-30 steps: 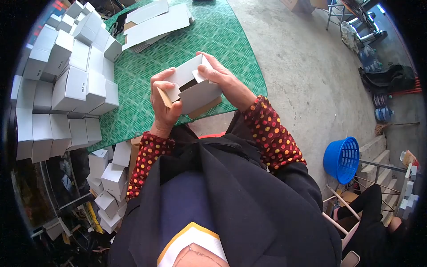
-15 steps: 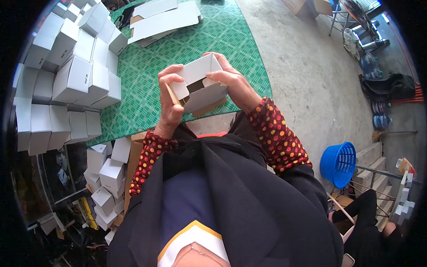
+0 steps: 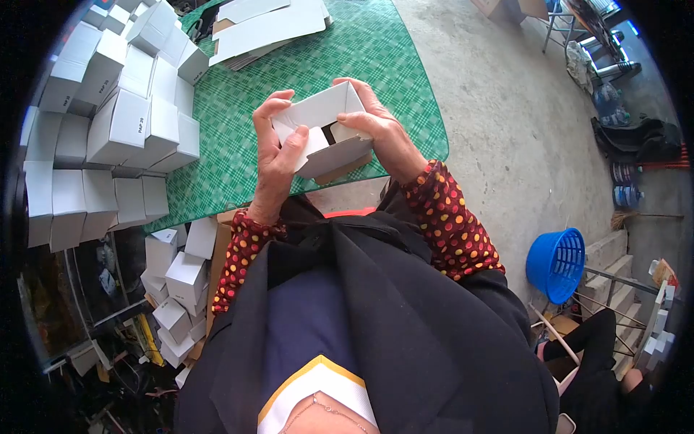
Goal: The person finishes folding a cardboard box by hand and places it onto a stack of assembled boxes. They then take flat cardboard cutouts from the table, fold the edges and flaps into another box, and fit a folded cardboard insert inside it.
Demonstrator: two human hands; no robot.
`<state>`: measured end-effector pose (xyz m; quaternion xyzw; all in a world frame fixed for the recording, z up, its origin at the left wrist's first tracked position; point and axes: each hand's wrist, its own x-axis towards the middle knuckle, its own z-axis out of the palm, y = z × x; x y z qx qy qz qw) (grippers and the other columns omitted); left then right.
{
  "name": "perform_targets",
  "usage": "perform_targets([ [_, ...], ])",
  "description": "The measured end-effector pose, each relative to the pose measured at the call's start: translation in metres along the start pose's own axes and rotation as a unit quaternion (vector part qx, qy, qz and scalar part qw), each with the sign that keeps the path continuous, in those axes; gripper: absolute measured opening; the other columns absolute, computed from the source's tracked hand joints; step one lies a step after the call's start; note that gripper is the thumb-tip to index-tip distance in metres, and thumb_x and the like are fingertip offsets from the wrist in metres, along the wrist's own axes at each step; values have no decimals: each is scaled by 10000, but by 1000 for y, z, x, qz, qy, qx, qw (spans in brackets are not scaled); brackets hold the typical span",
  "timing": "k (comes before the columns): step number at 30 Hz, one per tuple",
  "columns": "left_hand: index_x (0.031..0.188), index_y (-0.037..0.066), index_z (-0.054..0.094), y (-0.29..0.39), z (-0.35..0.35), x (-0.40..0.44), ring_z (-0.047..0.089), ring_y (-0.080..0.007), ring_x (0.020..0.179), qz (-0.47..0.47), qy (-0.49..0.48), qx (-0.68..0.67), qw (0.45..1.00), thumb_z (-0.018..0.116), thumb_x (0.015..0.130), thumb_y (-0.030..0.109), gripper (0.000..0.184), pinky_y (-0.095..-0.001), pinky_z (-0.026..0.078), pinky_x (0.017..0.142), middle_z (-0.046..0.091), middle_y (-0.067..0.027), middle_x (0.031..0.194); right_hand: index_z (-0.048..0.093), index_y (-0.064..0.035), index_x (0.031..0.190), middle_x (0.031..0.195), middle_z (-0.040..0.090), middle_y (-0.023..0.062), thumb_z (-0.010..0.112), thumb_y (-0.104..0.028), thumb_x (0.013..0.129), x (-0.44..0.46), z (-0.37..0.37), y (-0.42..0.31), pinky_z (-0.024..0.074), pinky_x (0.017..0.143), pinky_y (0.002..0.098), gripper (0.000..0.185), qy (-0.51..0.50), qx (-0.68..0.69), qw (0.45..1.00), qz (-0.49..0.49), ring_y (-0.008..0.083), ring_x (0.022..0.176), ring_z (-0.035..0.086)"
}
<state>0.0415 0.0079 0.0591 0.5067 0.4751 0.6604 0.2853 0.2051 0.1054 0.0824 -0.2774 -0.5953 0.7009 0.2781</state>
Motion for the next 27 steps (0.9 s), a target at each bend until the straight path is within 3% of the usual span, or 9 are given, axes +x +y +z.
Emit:
perform_targets([
  [6,1421,163,370,3,-5,2,326,-329,1393,-23,-1,42,999,524,857,-27,615,-461,264,1165,315,-143,1535,456,-158,1469,1442,481,137,507,-226,890,2,6,7,341,1052,392,585,31,-10,997,-69,278,1261,458],
  [12,1458,182,341,9,-7,1,291,-345,1434,-49,-25,58,997,524,873,-11,643,-465,259,1179,278,-152,1563,552,-96,1398,1513,456,122,475,-201,868,-6,17,-1,298,1104,379,546,66,43,993,-91,278,1349,419],
  [17,1403,167,424,9,-11,6,377,-301,1358,-62,-53,77,994,539,886,10,553,-425,321,1129,374,-131,1484,635,-70,1304,1482,491,125,470,-175,869,2,8,16,332,1093,376,477,65,-16,982,-176,267,1342,437],
  [21,1218,121,591,18,-11,4,428,-253,1266,-157,-64,46,984,580,851,-29,396,-376,351,1094,458,-94,1327,681,-45,1211,1469,506,130,442,-156,887,-2,10,19,356,1091,397,417,118,-52,969,-208,275,1333,449],
  [27,1084,104,654,11,-9,8,455,-213,1163,-76,-58,92,991,576,843,-28,285,-332,378,1024,494,-69,1222,682,-45,1166,1415,538,123,457,-114,939,-19,9,13,392,1074,354,327,99,-62,959,-257,263,1284,492],
])
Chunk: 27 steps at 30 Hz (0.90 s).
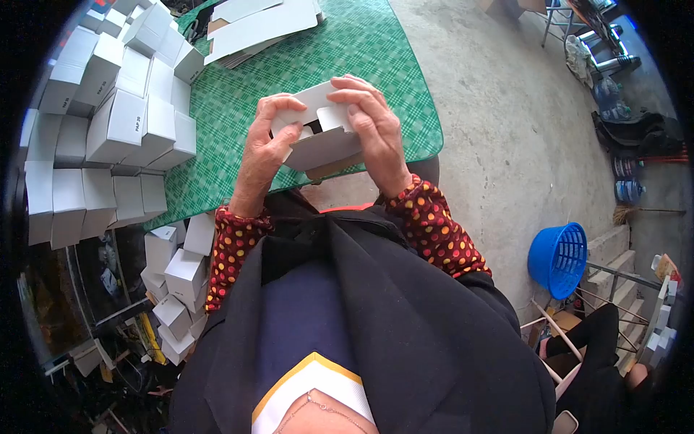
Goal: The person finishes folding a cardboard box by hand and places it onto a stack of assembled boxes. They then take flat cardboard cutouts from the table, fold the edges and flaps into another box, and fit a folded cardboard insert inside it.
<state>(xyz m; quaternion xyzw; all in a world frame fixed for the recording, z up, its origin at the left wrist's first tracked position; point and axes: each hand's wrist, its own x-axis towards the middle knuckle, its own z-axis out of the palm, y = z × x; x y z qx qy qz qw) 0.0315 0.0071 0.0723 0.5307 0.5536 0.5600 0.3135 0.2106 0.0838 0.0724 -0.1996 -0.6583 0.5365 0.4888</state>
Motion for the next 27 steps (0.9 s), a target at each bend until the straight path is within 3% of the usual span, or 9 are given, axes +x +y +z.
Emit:
perform_targets([
  [4,1060,98,657,5,1,0,455,-223,1168,-6,6,-6,1000,562,839,-32,273,-337,374,1033,492,-73,1236,687,-42,1108,1295,617,125,525,-98,920,-9,2,-3,436,1028,358,254,81,-49,994,-54,264,1227,537],
  [5,1060,98,657,5,1,0,455,-223,1168,-5,7,-6,1000,562,839,-32,273,-337,374,1033,492,-73,1236,687,-42,1108,1295,617,125,525,-98,920,-10,1,-3,436,1028,358,254,80,-49,994,-55,264,1227,537],
  [9,1072,98,646,2,0,0,448,-224,1171,6,3,-4,1000,541,845,-21,277,-341,367,1034,484,-75,1242,663,-52,1129,1122,681,106,641,-83,864,-18,-10,-1,474,969,379,268,-44,-257,941,-218,270,1097,607],
  [14,1083,97,633,3,5,-2,443,-210,1180,-2,19,-17,1000,516,865,48,253,-331,343,1026,499,-56,1262,627,-60,1170,973,691,80,724,-128,829,-13,1,-9,498,911,392,361,4,-314,922,-225,271,974,639],
  [20,1087,98,631,3,2,-3,435,-227,1168,-16,15,-24,999,505,856,6,279,-352,356,1034,468,-79,1237,595,-63,1215,1009,670,68,756,-162,826,-7,9,-9,501,890,388,432,30,-328,917,-224,258,915,638],
  [24,1147,100,602,-1,0,-2,446,-231,1135,17,0,5,1000,498,860,17,316,-352,380,1001,468,-85,1217,616,-94,1195,1070,650,65,763,-195,832,-6,16,-3,503,875,388,404,71,-278,942,-175,249,962,627],
  [27,1192,105,571,-7,2,-3,460,-224,1108,0,0,-39,999,488,889,35,322,-348,394,977,474,-86,1223,644,-109,1147,1111,642,54,756,-190,841,-1,19,-3,500,884,386,336,77,-316,929,-176,240,989,617],
])
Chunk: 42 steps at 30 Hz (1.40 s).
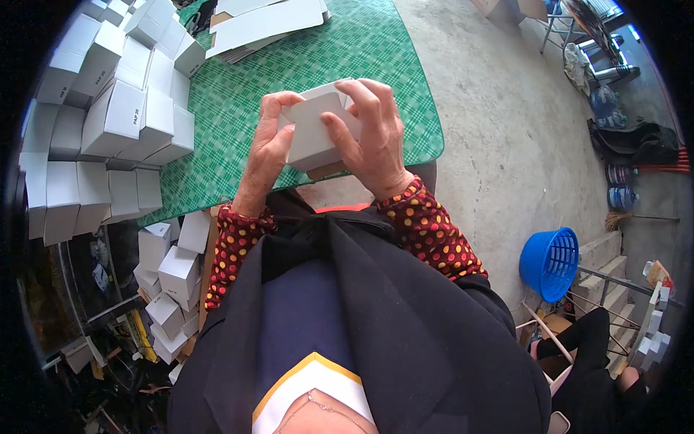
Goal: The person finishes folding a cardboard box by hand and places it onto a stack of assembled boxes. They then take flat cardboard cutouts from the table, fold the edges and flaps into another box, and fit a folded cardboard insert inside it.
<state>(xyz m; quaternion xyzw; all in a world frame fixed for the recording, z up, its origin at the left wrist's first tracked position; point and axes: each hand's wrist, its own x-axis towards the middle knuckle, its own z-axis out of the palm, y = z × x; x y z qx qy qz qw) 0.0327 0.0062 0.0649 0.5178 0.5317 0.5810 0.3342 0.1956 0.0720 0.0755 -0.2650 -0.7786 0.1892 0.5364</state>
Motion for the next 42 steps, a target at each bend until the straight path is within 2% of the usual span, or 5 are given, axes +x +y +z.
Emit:
perform_targets([
  [8,1298,114,486,4,7,-2,498,-193,1033,-51,49,-93,993,452,982,95,319,-329,428,911,493,-90,1253,710,-146,985,1114,656,16,747,-190,855,3,6,16,488,926,384,142,4,-127,980,-154,203,1066,588],
  [12,1306,114,478,2,7,-2,506,-177,1014,-33,54,-64,996,434,1017,120,292,-314,430,904,505,-95,1266,745,-97,934,1121,688,21,692,-218,923,4,-1,10,474,983,405,133,-41,-142,970,-194,227,1014,622],
  [22,1284,113,498,-4,6,0,508,-166,969,-42,48,-84,994,430,997,90,296,-297,437,848,531,-95,1213,698,-115,962,1024,685,6,734,-438,865,-6,-6,-2,467,954,378,340,-66,-160,960,-220,179,955,630],
  [28,1272,117,507,-1,8,-2,513,-157,930,-50,58,-86,993,430,990,81,296,-287,441,804,541,-92,1186,703,-104,1019,1075,686,23,742,-473,836,-4,-9,-3,472,975,406,414,-102,-175,955,-218,190,959,644],
  [42,1266,120,510,-1,7,-2,509,-153,918,-36,55,-82,994,427,977,59,307,-285,443,798,543,-91,1135,660,-131,892,907,668,-25,765,-441,822,-2,-4,0,449,960,391,335,-104,-165,956,-219,168,877,615],
])
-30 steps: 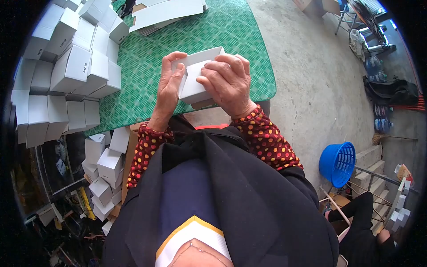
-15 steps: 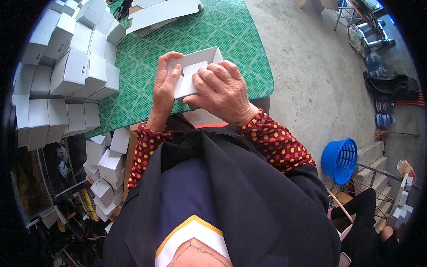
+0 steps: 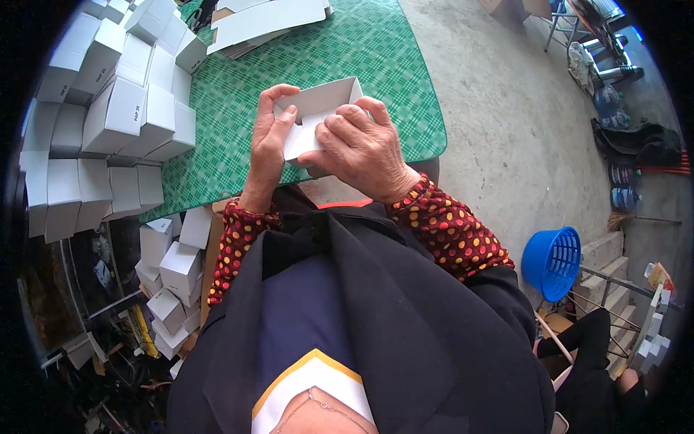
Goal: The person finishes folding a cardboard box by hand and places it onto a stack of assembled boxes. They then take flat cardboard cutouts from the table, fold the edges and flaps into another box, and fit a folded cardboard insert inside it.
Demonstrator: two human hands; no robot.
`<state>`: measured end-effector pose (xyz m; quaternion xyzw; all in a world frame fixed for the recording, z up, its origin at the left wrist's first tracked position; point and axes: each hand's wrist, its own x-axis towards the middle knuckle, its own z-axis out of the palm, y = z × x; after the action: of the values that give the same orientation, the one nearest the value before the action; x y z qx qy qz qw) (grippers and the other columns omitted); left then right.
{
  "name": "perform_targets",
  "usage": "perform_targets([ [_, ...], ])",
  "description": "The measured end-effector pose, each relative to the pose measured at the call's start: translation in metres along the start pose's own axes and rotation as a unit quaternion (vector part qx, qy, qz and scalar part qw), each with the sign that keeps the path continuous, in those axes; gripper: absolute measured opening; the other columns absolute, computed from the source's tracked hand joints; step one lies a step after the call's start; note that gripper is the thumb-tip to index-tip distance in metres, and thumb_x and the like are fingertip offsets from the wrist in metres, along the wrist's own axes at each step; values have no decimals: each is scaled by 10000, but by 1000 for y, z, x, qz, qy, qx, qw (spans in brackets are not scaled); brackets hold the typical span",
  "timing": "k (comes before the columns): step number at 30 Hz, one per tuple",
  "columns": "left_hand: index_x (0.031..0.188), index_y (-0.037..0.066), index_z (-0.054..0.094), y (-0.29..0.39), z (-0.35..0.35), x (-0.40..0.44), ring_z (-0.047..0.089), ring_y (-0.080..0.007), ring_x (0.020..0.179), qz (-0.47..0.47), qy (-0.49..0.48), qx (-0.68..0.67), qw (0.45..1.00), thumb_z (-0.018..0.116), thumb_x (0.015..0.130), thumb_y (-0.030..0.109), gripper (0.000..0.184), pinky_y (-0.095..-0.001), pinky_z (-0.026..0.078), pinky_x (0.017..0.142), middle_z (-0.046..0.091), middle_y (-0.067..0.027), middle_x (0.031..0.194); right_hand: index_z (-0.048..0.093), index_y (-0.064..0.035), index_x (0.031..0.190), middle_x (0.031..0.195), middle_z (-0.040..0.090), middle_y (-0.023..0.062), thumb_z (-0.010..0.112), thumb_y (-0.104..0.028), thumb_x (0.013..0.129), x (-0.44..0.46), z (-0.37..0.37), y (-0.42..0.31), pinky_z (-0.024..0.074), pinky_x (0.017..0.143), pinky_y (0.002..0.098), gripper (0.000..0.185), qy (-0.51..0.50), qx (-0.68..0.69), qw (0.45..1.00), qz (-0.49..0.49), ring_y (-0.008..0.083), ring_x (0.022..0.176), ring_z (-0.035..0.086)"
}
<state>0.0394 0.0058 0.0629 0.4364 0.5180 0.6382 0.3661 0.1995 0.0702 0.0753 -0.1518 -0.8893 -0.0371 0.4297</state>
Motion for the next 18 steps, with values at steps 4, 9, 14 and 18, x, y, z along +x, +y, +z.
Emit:
perform_targets([
  [4,1266,120,509,0,0,0,505,-152,918,6,2,-1,1000,429,973,55,310,-285,441,801,542,-89,1130,655,-137,880,897,663,-26,765,-432,828,0,1,0,441,957,387,319,-10,12,1000,2,163,861,603],
  [9,1270,120,507,-4,0,1,502,-151,918,8,3,-9,1000,433,971,52,316,-282,439,802,540,-88,1122,647,-144,859,887,660,-30,760,-421,841,-3,0,0,433,962,393,299,-21,23,1000,5,165,864,595],
  [14,1274,120,507,0,2,0,499,-149,920,-3,7,-39,999,436,971,56,318,-279,436,812,538,-82,1113,670,-149,919,966,660,-22,739,-443,855,-7,4,3,427,973,403,309,-22,5,1000,-3,177,944,589],
  [18,1282,118,500,-3,-1,-1,501,-164,954,-6,-5,-37,999,440,977,67,314,-300,438,846,531,-93,1149,673,-135,1043,1076,650,8,713,-447,881,-6,-3,3,421,989,415,353,1,-10,1000,-1,201,1035,576],
])
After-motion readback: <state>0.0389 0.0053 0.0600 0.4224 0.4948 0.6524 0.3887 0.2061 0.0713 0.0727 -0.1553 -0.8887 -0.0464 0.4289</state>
